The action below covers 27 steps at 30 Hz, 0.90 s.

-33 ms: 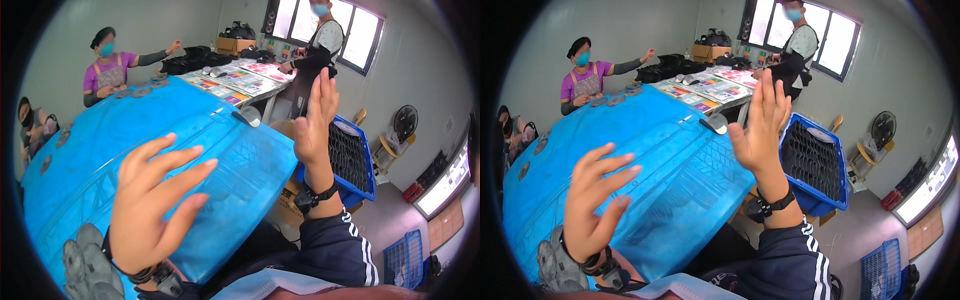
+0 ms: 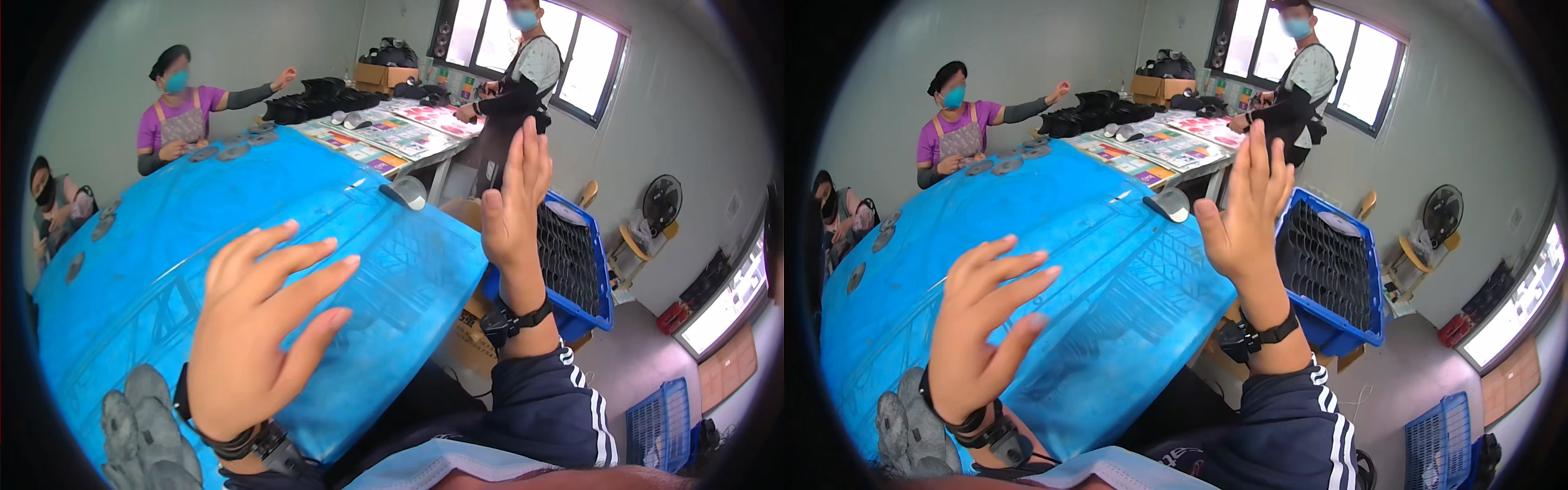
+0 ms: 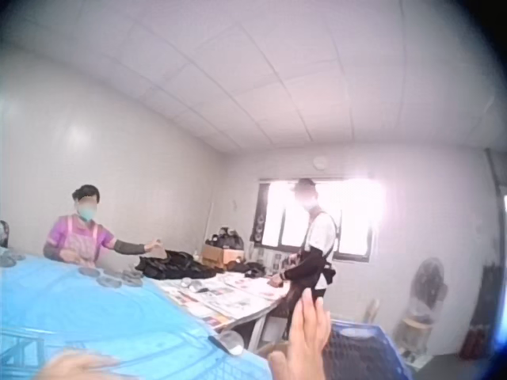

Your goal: Arranging and organizing small grey and black shoe components on a blue work surface.

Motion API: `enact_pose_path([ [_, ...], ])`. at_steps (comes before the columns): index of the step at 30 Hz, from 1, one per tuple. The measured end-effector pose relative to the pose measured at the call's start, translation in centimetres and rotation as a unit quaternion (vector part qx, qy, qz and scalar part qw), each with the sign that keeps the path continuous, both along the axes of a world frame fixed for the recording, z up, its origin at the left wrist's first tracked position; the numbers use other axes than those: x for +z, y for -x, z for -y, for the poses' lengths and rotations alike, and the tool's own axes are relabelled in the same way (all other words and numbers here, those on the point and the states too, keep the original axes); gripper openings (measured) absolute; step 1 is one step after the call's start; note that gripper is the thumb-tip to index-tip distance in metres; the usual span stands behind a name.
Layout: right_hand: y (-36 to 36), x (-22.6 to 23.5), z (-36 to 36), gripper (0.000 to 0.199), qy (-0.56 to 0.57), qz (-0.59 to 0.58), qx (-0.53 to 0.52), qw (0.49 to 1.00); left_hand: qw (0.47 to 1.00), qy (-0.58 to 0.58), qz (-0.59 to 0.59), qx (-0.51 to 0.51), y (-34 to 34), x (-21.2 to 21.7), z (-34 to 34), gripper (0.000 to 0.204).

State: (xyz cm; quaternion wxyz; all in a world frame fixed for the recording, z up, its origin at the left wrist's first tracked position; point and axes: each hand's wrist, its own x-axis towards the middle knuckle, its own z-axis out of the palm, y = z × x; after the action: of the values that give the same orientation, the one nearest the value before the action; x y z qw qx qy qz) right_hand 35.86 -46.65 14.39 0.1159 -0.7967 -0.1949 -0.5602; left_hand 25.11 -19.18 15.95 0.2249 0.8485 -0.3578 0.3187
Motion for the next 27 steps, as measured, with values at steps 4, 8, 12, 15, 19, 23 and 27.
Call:
enact_pose_path([
  [4, 5.1, 0.4, -2.0, 0.089, 0.111, 0.075, 0.065, 0.989, 0.994, -0.006, 0.025, 0.105, 0.4, -1.1, -0.3, 0.032],
  [8, 8.6, -0.5, -2.8, 0.078, 0.079, 0.040, 0.098, 0.991, 0.993, -0.043, 0.031, 0.105, 1.2, -0.7, 0.1, 0.031],
  [12, 5.9, -1.4, -2.9, 0.078, 0.071, 0.071, 0.341, 0.935, 0.988, -0.058, 0.087, 0.113, 0.1, -1.0, 0.3, 0.039],
  [15, 9.1, -2.3, -2.7, 0.027, 0.005, -0.116, 0.287, 0.951, 0.990, -0.044, -0.044, 0.124, -0.4, -1.2, 0.7, 0.053],
  [19, 8.3, -2.9, -5.5, 0.018, 0.158, -0.092, 0.251, 0.950, 0.990, -0.127, -0.017, 0.066, 0.3, -2.7, 3.1, 0.072],
  [23, 8.3, -1.5, -5.8, 0.023, 0.073, -0.002, 0.104, 0.992, 0.986, -0.096, 0.009, 0.139, 0.7, -1.9, 2.4, 0.066],
  [27, 9.4, -1.6, -1.6, 0.060, 0.000, 0.173, 0.029, 0.984, 0.981, 0.024, 0.043, 0.190, 0.8, -0.7, 0.2, 0.069],
])
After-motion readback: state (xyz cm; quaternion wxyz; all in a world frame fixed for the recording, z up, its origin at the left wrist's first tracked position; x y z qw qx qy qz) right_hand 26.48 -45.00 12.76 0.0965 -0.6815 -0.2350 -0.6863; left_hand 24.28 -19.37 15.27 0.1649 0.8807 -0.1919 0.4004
